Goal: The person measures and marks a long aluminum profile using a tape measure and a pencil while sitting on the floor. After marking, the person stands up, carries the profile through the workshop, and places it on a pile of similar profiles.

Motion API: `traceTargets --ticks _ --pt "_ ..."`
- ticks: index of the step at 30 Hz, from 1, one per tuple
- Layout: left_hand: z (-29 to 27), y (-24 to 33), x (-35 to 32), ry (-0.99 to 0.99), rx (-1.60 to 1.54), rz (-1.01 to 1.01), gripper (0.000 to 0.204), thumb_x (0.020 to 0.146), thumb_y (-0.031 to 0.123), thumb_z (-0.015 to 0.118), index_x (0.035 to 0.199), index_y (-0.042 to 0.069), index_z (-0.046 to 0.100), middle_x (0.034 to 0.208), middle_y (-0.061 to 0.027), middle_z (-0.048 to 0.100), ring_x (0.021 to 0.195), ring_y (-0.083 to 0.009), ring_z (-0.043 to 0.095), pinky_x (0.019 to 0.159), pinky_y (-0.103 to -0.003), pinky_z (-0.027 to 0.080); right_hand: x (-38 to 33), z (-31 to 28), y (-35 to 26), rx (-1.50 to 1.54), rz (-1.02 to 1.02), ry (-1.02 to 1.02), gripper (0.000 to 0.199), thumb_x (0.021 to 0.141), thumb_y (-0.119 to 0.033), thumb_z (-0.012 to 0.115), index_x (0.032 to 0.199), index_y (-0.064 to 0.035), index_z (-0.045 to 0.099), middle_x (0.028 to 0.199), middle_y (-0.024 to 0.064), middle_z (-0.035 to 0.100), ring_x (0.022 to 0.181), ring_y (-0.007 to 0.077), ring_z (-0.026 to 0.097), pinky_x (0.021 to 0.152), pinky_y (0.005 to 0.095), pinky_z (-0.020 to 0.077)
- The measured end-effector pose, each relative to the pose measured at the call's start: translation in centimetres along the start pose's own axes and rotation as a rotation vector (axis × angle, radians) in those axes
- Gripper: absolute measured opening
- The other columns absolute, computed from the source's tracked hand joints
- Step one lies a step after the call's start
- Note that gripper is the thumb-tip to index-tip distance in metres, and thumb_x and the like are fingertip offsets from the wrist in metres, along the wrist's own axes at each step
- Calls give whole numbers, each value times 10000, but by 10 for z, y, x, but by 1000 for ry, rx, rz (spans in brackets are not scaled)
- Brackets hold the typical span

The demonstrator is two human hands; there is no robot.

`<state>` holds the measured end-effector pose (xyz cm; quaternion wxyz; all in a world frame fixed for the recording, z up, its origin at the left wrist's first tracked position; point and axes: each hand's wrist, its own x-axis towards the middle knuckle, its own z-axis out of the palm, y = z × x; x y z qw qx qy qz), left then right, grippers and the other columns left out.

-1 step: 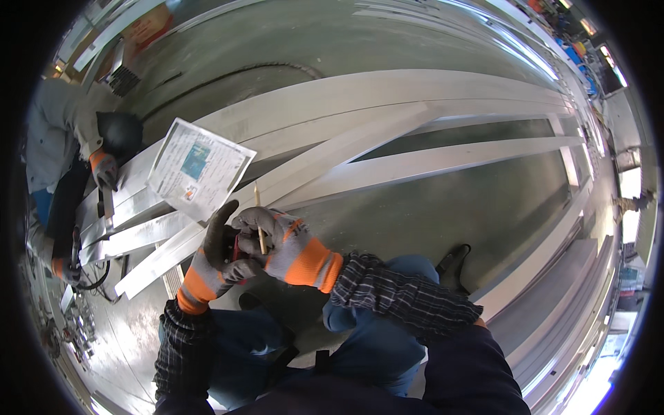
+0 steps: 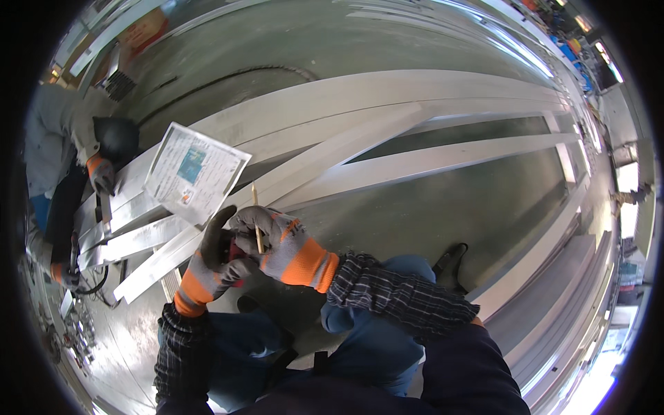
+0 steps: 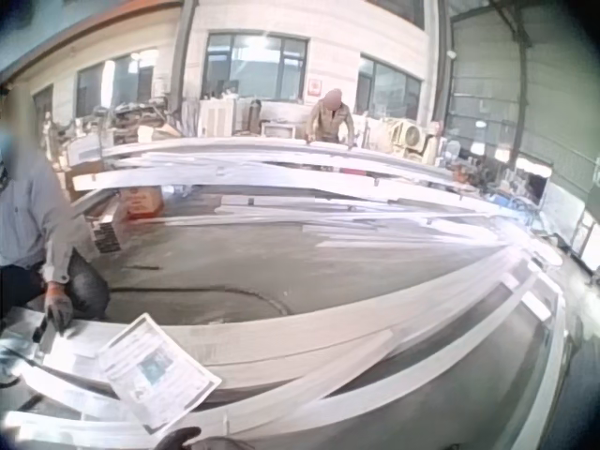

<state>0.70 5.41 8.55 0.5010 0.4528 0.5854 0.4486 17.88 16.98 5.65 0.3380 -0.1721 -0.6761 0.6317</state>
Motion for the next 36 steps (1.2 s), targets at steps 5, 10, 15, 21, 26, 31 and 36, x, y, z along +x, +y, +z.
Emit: traceTargets --ticks 5,10,15,21,26,31,36 --pt "-27 15 -14 155 424 -236 386 1019 275 707 1331 64 626 860 -81 694 806 -147 677 757 -319 537 57 -129 -34 -623 -86 422 214 995 -33 693 1209 -40 696 1061 77 733 972 171 710 873 317 587" --pt "-60 -19 -9 232 633 -225 174 989 218 689 1032 55 734 864 -165 705 826 -338 704 760 -408 549 98 -351 33 -572 217 712 259 918 -126 782 1172 -100 740 867 66 740 748 160 674 708 310 570" --pt "-26 -22 71 298 928 -135 259 998 347 658 1011 105 748 954 -198 706 909 -436 685 813 -502 542 111 -458 100 -686 259 800 286 888 -220 788 1147 -104 752 844 118 755 747 284 733 691 371 584" --pt "-19 -22 112 325 1103 -210 317 1019 429 630 1040 144 768 999 -172 705 919 -404 701 808 -497 556 124 -488 132 -1501 653 812 617 910 -524 625 1227 -4 723 1219 313 700 1164 471 657 1002 500 527" --pt "-19 -30 108 323 1124 -244 271 998 403 659 1046 163 774 1022 -166 709 939 -391 705 811 -491 563 114 -473 126 -1655 763 495 762 939 -600 549 1332 46 642 1412 239 644 1356 356 592 1248 444 318" --pt "-21 -39 100 307 1130 -259 243 977 370 672 1067 167 771 1006 -178 716 964 -404 705 812 -507 566 124 -470 124 -1653 853 484 658 940 -604 585 1378 -119 656 1402 174 670 1330 329 614 1271 535 238" --pt "-22 -49 93 313 1166 -223 238 958 375 682 1047 170 764 1029 -165 712 968 -395 704 825 -513 564 109 -434 102 -1654 670 435 413 969 -504 599 1346 -349 668 1322 94 725 1295 310 635 1269 600 182"
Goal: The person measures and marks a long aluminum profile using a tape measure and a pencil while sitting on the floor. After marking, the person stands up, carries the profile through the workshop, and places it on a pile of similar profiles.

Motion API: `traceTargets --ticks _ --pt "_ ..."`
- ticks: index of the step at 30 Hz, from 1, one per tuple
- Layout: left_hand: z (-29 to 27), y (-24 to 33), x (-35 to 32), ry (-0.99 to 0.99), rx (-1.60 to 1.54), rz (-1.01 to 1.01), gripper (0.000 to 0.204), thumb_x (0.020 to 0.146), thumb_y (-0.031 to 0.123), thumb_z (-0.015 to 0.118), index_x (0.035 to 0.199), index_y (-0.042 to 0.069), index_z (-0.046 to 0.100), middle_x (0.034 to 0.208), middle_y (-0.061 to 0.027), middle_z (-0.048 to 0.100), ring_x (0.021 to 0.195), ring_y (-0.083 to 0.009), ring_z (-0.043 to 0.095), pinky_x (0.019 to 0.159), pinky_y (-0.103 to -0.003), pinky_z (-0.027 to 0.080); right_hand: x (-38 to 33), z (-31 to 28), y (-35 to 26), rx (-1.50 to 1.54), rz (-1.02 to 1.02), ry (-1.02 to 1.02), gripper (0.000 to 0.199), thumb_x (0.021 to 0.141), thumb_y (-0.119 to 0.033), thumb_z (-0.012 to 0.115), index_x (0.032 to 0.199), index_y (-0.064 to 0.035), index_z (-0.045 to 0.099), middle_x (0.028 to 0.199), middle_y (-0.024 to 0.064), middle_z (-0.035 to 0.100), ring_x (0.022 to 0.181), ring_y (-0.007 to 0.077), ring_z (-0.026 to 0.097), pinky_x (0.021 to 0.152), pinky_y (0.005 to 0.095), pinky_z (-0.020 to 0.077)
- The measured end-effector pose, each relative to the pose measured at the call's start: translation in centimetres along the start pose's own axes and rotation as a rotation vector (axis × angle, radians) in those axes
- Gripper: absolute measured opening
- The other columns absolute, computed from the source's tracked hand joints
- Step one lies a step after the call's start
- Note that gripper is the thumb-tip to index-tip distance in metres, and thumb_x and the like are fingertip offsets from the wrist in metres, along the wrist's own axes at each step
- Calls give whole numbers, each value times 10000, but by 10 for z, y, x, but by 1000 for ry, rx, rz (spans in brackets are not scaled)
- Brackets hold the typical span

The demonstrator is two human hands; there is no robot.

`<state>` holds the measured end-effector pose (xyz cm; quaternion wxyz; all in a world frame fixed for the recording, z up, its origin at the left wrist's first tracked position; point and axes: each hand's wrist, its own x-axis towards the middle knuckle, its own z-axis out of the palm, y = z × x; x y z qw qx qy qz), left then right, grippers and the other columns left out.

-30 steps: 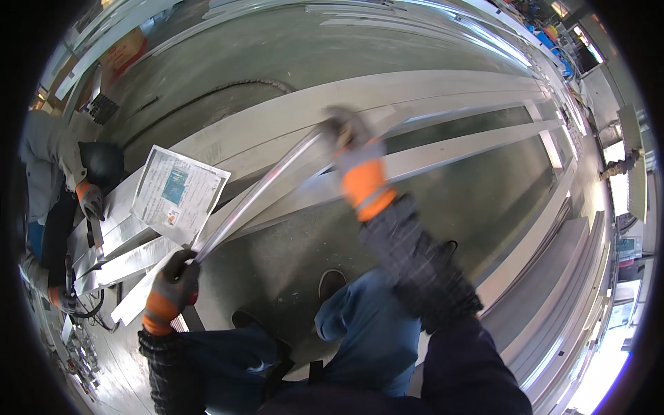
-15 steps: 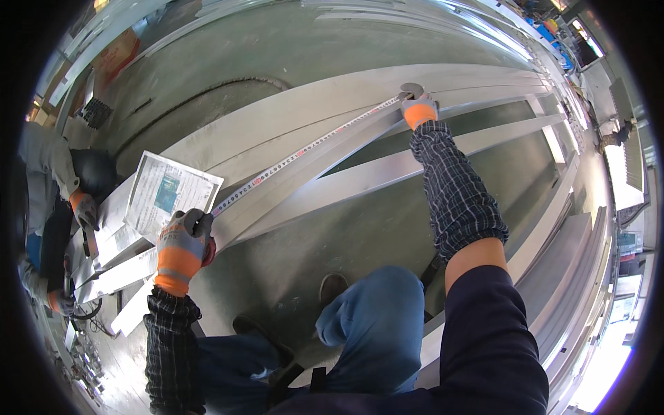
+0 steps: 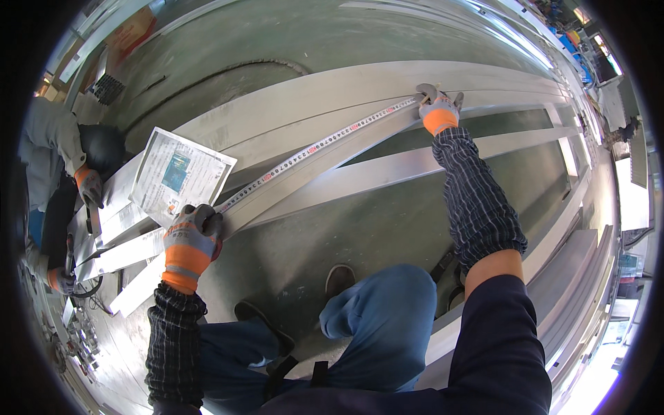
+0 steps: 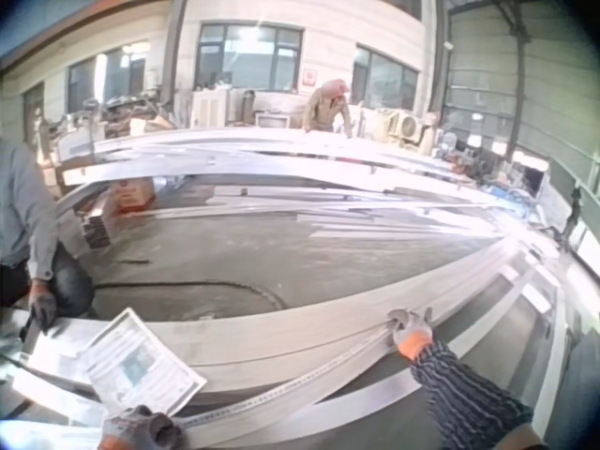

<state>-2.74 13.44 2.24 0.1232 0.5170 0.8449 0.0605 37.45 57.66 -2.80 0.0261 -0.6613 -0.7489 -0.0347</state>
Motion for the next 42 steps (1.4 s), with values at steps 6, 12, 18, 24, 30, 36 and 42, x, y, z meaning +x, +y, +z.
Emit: traceTargets --ticks 6,12,18,24,30,36,42 --pt "9 -2 4 35 -34 19 222 945 369 696 1031 175 760 1038 -137 709 957 -374 707 839 -498 560 13 16 5 -58 88 95 388 997 -408 601 1360 -278 646 1241 119 754 1205 275 687 1229 494 284" --pt "11 -9 -2 69 -16 39 194 955 340 695 993 156 743 1017 -141 700 920 -385 700 808 -503 559 -102 -46 -73 1240 -194 284 315 1084 -239 530 1228 -15 698 971 116 760 918 164 703 842 312 548" --pt "11 -9 0 89 -104 35 190 974 315 684 991 135 743 1017 -175 688 912 -431 682 791 -527 553 -195 -69 -125 1272 -334 -106 203 1052 -124 558 1116 17 690 869 54 703 761 118 638 711 289 525" --pt "21 -19 2 120 -249 52 210 974 295 681 1036 108 754 1039 -199 690 928 -445 675 813 -535 549 -185 -29 -141 1202 -559 -76 109 974 -4 627 1076 -24 659 926 71 723 801 111 658 711 292 548" --pt "25 -26 4 165 -339 92 169 942 217 693 995 65 742 987 -216 694 913 -452 669 806 -532 541 -191 -24 -153 1168 -539 -90 101 954 -9 659 1053 -26 657 944 76 724 834 118 666 721 308 550" --pt "30 -30 3 193 -391 93 160 929 206 706 969 54 738 960 -220 690 902 -456 665 799 -535 533 -190 -21 -154 1108 -547 -89 117 933 -6 676 1046 -27 654 931 81 721 829 122 661 740 309 548" --pt "34 -30 4 187 -380 85 165 926 207 710 965 49 738 950 -215 691 894 -457 664 796 -532 532 -192 -21 -153 1090 -529 -88 62 965 -15 618 1023 -3 637 906 59 719 798 86 612 725 280 531"
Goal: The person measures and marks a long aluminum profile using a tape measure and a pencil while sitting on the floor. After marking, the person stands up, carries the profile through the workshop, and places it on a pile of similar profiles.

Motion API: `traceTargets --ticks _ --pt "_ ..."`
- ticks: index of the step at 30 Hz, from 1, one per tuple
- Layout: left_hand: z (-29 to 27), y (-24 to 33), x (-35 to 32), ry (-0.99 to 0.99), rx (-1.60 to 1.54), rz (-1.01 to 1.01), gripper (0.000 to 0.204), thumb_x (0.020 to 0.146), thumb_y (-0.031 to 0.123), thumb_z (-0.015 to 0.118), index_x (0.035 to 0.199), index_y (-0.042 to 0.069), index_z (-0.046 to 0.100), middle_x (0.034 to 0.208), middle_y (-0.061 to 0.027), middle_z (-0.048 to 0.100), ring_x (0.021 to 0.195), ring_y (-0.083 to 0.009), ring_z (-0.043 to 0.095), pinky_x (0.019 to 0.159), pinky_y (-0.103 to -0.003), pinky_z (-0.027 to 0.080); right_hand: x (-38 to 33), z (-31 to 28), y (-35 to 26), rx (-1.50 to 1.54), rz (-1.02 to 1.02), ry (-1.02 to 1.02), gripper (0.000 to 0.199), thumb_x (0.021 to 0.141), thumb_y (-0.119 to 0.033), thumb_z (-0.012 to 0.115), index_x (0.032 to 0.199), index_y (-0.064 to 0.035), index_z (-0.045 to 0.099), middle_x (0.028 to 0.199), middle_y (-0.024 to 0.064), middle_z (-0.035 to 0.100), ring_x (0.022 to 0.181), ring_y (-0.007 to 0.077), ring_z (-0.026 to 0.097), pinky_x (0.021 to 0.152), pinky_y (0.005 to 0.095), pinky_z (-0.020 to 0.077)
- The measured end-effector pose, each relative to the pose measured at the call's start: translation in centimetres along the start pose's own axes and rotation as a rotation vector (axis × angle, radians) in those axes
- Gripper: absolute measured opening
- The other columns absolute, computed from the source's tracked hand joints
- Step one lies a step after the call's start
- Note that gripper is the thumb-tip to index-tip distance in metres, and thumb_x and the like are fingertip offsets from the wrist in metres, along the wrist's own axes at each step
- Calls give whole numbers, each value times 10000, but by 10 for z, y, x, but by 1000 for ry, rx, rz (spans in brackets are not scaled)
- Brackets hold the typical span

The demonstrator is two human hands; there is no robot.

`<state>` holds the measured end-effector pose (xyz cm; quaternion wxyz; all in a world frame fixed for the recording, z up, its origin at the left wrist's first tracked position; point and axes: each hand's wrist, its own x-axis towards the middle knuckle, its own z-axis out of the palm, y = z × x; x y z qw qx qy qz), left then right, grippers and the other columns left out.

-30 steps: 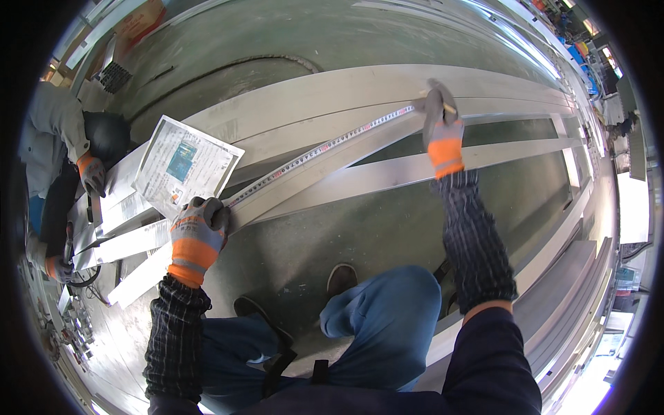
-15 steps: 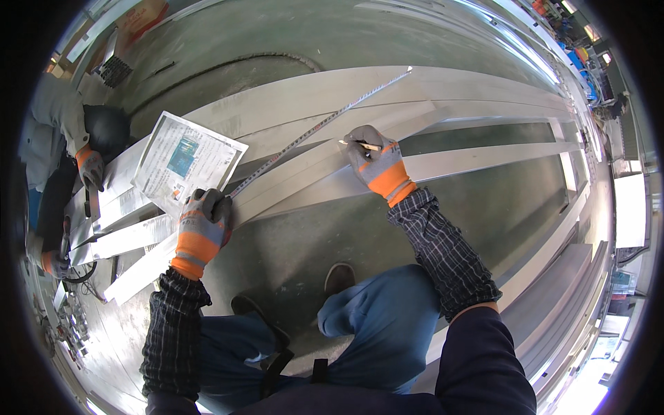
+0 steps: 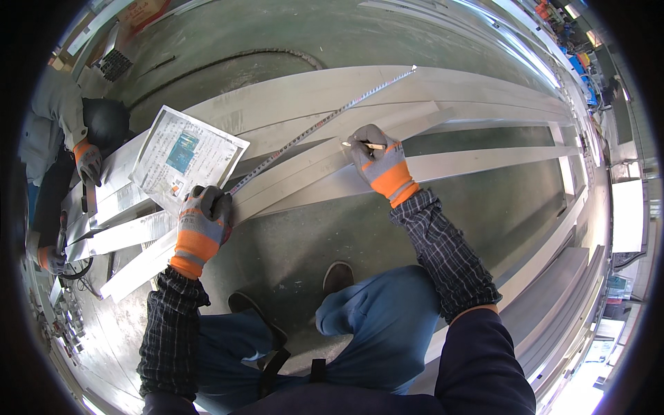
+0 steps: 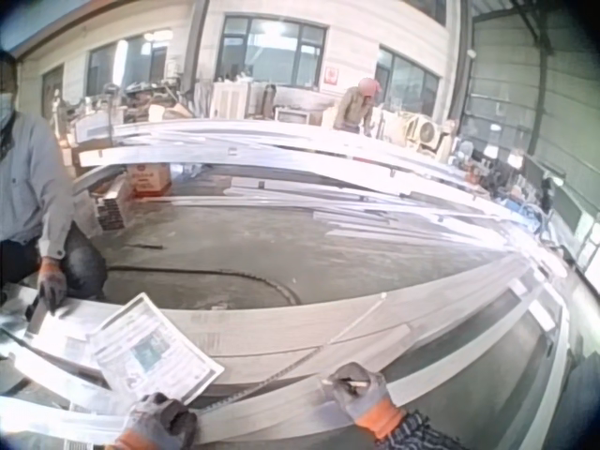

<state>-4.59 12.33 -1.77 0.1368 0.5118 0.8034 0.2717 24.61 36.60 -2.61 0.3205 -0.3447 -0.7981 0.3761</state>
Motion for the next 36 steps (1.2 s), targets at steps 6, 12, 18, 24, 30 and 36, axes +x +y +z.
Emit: traceTargets --ticks 6,12,18,24,30,36 --pt "-1 2 1 17 0 -3 157 923 199 713 956 47 735 944 -214 691 881 -457 663 793 -534 531 5 1 -4 7 -9 59 78 961 1 654 1037 -15 647 928 72 731 839 111 650 757 289 545" --pt "0 4 0 20 -3 21 138 944 176 699 965 40 709 917 -208 675 894 -442 653 793 -510 518 1 -6 5 53 5 53 97 957 14 658 1048 -19 651 956 87 747 841 113 670 745 286 556" --pt "4 0 -1 32 -17 26 143 910 183 726 944 45 725 918 -215 684 869 -454 661 772 -530 528 -4 1 3 64 -28 -5 112 949 -6 677 1058 -25 660 959 91 747 838 118 685 711 295 554" --pt "3 0 3 4 -18 15 149 910 190 726 944 44 722 919 -216 682 870 -454 660 771 -536 525 -1 1 2 29 -7 -42 131 932 -21 693 1058 -27 656 923 99 728 801 131 675 679 310 556" --pt "1 2 4 -3 -8 15 160 911 199 722 951 44 722 922 -214 681 869 -454 659 773 -534 524 -1 -2 4 5 -32 -24 137 934 1 667 1067 -29 658 924 87 720 810 126 666 709 299 555" --pt "3 3 3 13 -37 23 142 904 181 724 950 46 722 914 -214 674 873 -452 657 773 -536 523 1 -7 12 24 -59 54 146 939 20 653 1079 -22 657 944 82 724 833 118 665 732 294 557"
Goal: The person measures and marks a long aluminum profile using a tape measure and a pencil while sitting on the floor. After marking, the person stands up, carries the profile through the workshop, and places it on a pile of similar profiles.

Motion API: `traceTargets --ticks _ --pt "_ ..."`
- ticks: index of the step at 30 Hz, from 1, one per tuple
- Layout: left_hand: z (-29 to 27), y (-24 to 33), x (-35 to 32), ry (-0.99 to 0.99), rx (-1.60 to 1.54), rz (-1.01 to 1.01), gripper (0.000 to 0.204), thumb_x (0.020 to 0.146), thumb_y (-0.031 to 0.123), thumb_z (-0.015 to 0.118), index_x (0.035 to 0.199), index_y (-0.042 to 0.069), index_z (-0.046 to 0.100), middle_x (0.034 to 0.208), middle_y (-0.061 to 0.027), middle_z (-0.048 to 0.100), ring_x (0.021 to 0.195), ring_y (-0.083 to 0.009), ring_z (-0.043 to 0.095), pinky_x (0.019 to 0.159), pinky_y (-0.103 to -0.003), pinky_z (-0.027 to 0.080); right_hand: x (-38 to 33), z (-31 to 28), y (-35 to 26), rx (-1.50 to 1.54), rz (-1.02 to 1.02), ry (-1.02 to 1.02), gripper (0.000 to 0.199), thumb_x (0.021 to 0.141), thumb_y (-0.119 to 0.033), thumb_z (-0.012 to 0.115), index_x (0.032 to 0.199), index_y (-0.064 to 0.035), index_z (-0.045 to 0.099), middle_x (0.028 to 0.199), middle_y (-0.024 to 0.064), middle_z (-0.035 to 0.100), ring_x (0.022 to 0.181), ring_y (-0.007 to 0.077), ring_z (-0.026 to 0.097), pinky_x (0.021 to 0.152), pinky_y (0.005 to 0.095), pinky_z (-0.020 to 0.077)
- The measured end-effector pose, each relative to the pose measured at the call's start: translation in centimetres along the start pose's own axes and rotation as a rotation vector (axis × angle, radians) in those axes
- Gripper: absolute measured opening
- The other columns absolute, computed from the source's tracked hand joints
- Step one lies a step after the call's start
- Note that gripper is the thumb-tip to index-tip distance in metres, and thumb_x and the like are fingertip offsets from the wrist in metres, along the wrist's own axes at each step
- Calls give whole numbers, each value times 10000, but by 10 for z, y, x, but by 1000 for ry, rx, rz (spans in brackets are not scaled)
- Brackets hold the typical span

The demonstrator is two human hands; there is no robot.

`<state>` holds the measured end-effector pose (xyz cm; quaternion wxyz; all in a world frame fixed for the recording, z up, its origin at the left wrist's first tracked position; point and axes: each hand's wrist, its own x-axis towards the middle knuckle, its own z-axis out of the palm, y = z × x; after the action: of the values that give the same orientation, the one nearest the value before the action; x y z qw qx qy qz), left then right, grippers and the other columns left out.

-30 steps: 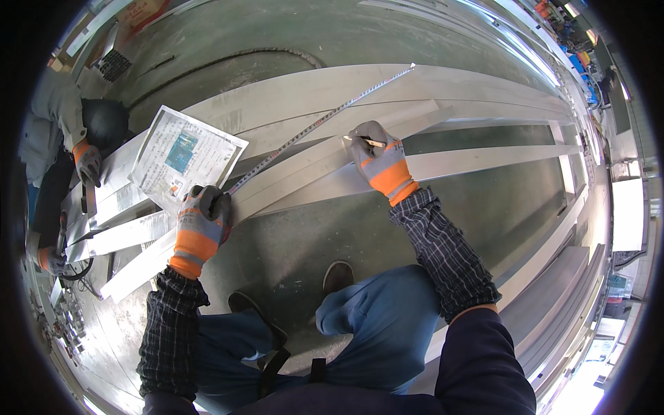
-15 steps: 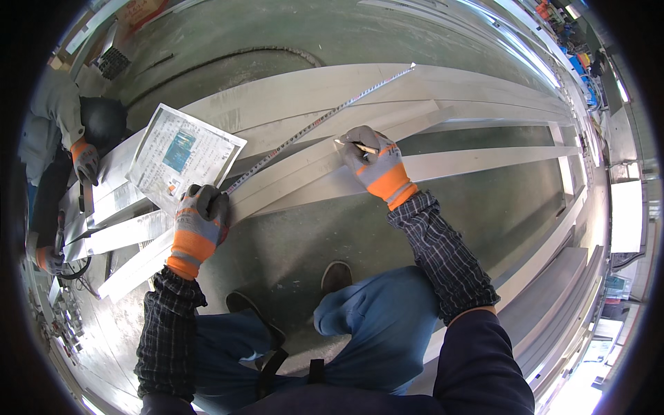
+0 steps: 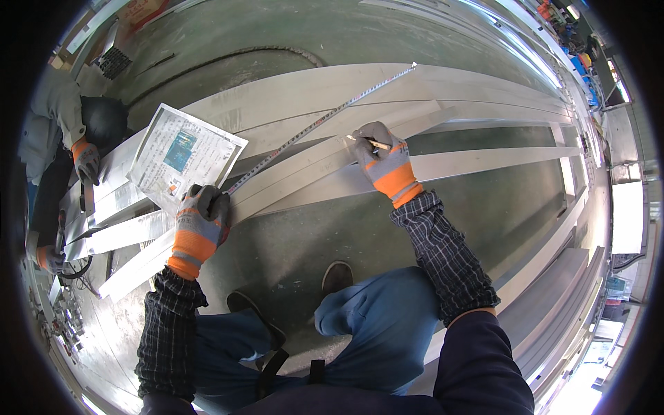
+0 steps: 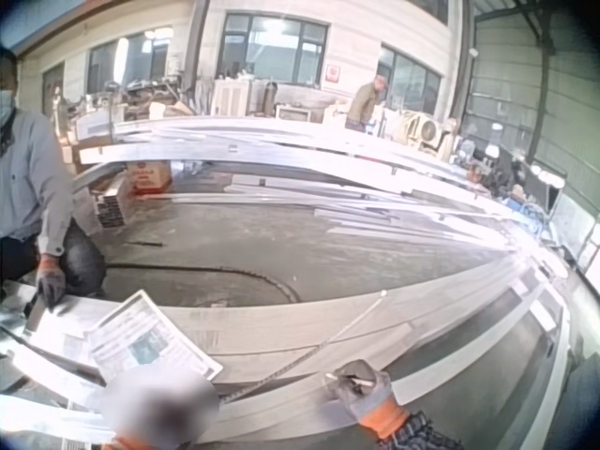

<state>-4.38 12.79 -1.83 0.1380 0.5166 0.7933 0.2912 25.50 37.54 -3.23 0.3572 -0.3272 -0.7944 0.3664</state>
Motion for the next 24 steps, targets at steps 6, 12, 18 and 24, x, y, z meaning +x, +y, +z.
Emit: traceTargets --ticks 6,12,18,24 --pt "-2 -2 0 1 14 -5 139 903 175 724 937 40 716 923 -213 674 868 -450 654 770 -536 523 2 5 -4 14 16 -24 130 937 20 657 1059 -24 663 943 74 727 827 111 663 732 296 557" --pt "0 -2 -1 3 1 1 136 909 175 714 928 40 717 912 -216 676 870 -452 655 773 -535 525 1 5 -14 -64 -9 34 69 944 13 655 1005 -17 661 882 67 718 796 96 631 712 287 540" --pt "-5 0 -4 -7 -19 -31 145 914 186 705 933 43 723 929 -219 685 890 -456 662 787 -534 533 -4 6 3 66 117 84 61 955 5 639 1014 -10 651 909 67 725 781 95 616 702 283 530" --pt "-3 -3 -5 -6 -9 -28 157 909 197 709 959 48 725 965 -223 683 902 -459 661 792 -546 531 -5 3 -5 78 117 80 56 958 -2 642 1014 0 647 908 68 725 802 99 625 722 284 536"
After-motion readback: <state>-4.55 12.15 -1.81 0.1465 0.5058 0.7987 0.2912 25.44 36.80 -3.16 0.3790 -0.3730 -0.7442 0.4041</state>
